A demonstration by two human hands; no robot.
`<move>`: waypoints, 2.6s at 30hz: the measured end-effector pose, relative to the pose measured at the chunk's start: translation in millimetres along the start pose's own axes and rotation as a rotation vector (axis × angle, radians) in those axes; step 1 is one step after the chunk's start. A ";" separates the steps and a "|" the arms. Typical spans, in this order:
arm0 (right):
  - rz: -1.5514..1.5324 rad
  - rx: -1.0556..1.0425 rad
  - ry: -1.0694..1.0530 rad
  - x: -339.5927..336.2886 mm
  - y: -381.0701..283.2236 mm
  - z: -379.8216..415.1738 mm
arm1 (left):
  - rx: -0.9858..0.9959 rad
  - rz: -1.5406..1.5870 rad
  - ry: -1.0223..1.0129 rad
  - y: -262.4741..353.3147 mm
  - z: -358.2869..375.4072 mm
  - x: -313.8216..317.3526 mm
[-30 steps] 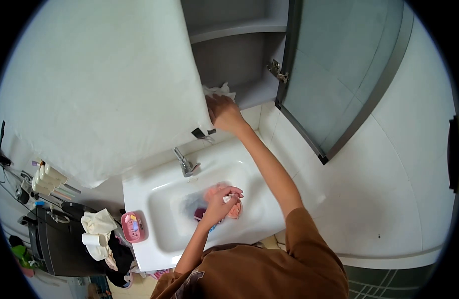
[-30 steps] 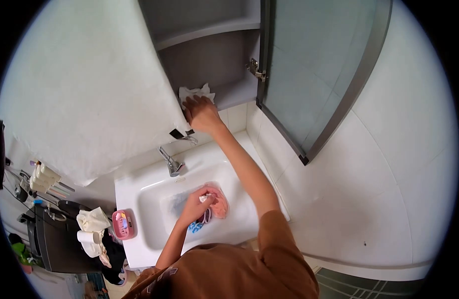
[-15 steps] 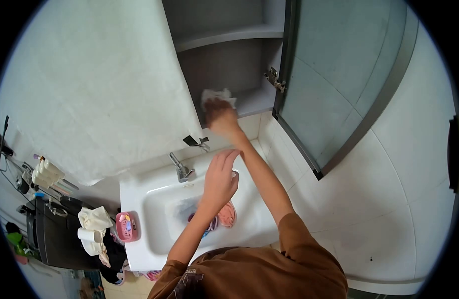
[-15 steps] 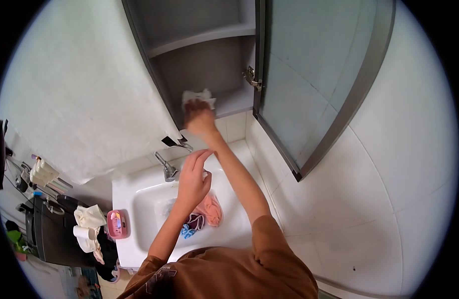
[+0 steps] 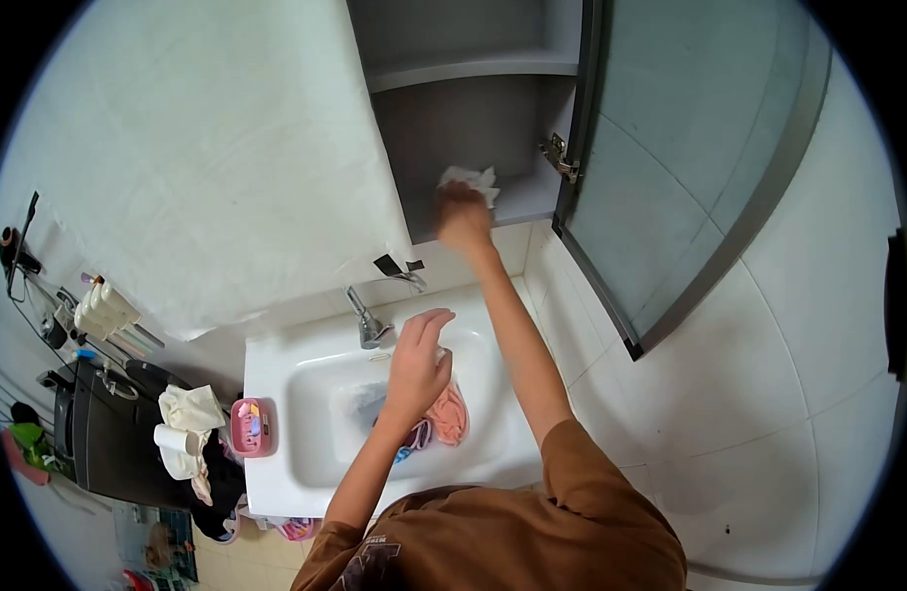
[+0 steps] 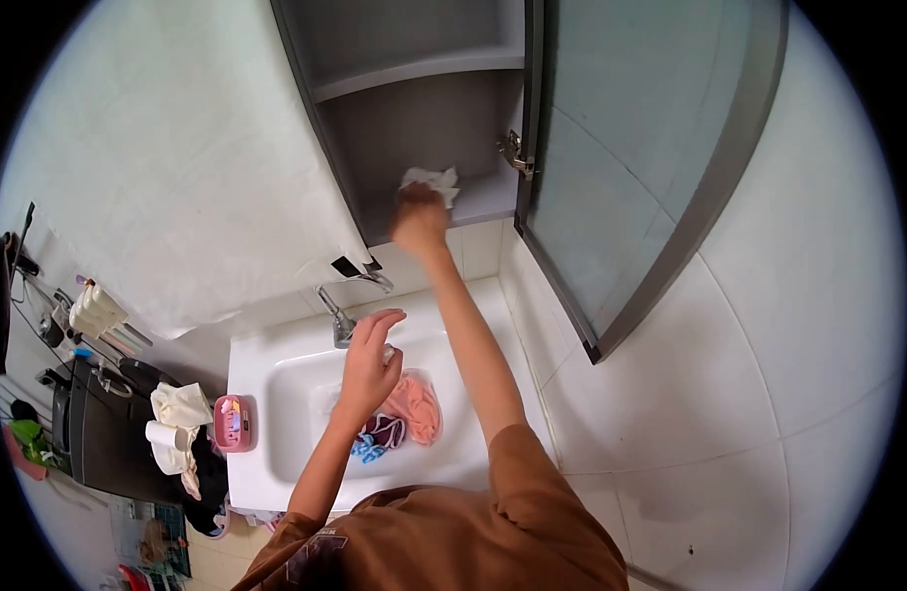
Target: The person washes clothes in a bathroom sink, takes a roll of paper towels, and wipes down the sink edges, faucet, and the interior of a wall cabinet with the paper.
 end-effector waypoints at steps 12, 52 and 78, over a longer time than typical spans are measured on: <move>-0.082 -0.109 0.249 -50.3 39.9 48.9 | 0.016 -0.018 -0.043 -9.1 -10.6 23.4; -1.354 0.735 0.793 7.6 -2.9 74.0 | 0.122 -0.502 -0.014 -27.9 -125.1 63.0; 0.828 0.228 0.230 -61.4 69.6 -55.9 | 0.068 -0.487 0.004 -28.8 -114.0 69.5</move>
Point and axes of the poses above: each hand's wrist, its own z-axis away from the middle knuckle, its own x-axis out of the palm, y = z × x, the point moved 1 cm from there along -z, towards the middle knuckle, and after that the axes turned 5 degrees about -z, right-handed, at the moved point
